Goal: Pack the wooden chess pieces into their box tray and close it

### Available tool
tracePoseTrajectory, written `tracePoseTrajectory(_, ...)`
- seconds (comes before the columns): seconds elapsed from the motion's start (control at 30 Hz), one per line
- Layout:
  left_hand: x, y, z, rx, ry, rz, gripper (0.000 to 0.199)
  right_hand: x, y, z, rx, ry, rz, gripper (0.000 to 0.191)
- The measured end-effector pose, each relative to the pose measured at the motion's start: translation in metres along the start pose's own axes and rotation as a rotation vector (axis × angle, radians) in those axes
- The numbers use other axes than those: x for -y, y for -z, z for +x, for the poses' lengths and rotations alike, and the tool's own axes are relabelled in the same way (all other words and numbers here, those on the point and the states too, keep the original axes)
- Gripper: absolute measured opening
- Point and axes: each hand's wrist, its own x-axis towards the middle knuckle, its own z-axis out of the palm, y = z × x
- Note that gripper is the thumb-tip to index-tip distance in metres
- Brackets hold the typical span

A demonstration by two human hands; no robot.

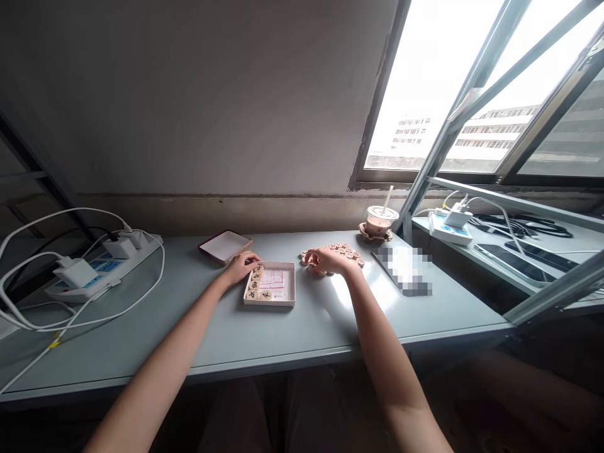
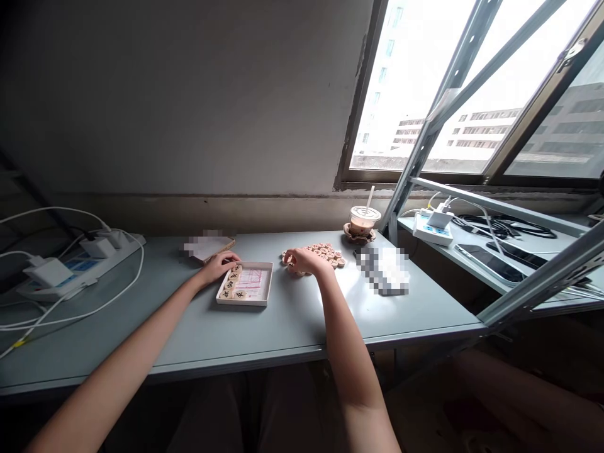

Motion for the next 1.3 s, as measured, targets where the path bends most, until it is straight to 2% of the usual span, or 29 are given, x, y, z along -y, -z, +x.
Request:
tracePoseTrajectory(0.2, 0.001, 0.000, 0.001, 0.004, 0.008, -0.003, 0.023, -0.006, -0.005, 0.008, -0.097, 0.055, -0.114, 0.022)
tracePoseTrajectory(0.33, 0.000, 0.000, 0.001, 0.009, -0.006, -0.001, 0.021, 0.005, -0.004, 0.007, -0.072, 0.077, -0.020, 0.019)
tracePoseTrajectory(0.43, 0.001, 0.000, 0.001, 0.003, -0.003, 0.004, 0.021, 0.027, -0.009, 0.007, -0.034, 0.265, 0.095, 0.019)
tracePoseTrajectory(0.5, 0.001, 0.000, 0.002, -0.002, -0.007, 0.013, 0.022, 0.045, -0.019, 0.009, 0.040, 0.447, 0.161, 0.022)
tracePoseTrajectory(0.57, 0.001, 0.000, 0.002, -0.002, -0.011, 0.020, 0.022, 0.061, -0.032, 0.012, 0.131, 0.557, 0.188, 0.025)
tracePoseTrajectory(0.67, 0.001, 0.000, 0.002, -0.008, -0.023, 0.028, 0.022, 0.075, -0.051, 0.016, 0.131, 0.584, 0.119, 0.023)
tracePoseTrajectory(0.77, 0.000, 0.001, 0.001, -0.009, -0.028, 0.032, 0.023, 0.075, -0.054, 0.019, 0.073, 0.591, 0.054, 0.018)
tracePoseTrajectory(0.9, -0.001, 0.001, 0.001, 0.007, -0.007, 0.030, 0.023, 0.060, -0.029, 0.012, 0.017, 0.535, 0.084, 0.021)
tracePoseTrajectory(1.03, -0.002, 0.000, 0.000, 0.008, 0.004, 0.016, 0.023, 0.039, 0.002, -0.006, -0.099, 0.315, 0.029, 0.024)
tracePoseTrajectory(1.17, -0.002, 0.001, 0.000, 0.004, 0.008, 0.015, 0.023, 0.024, 0.014, -0.016, 0.035, 0.090, 0.059, 0.031)
tracePoseTrajectory(1.3, 0.000, 0.000, 0.001, 0.005, 0.018, 0.015, 0.022, 0.017, 0.011, -0.013, 0.069, 0.047, 0.081, 0.033)
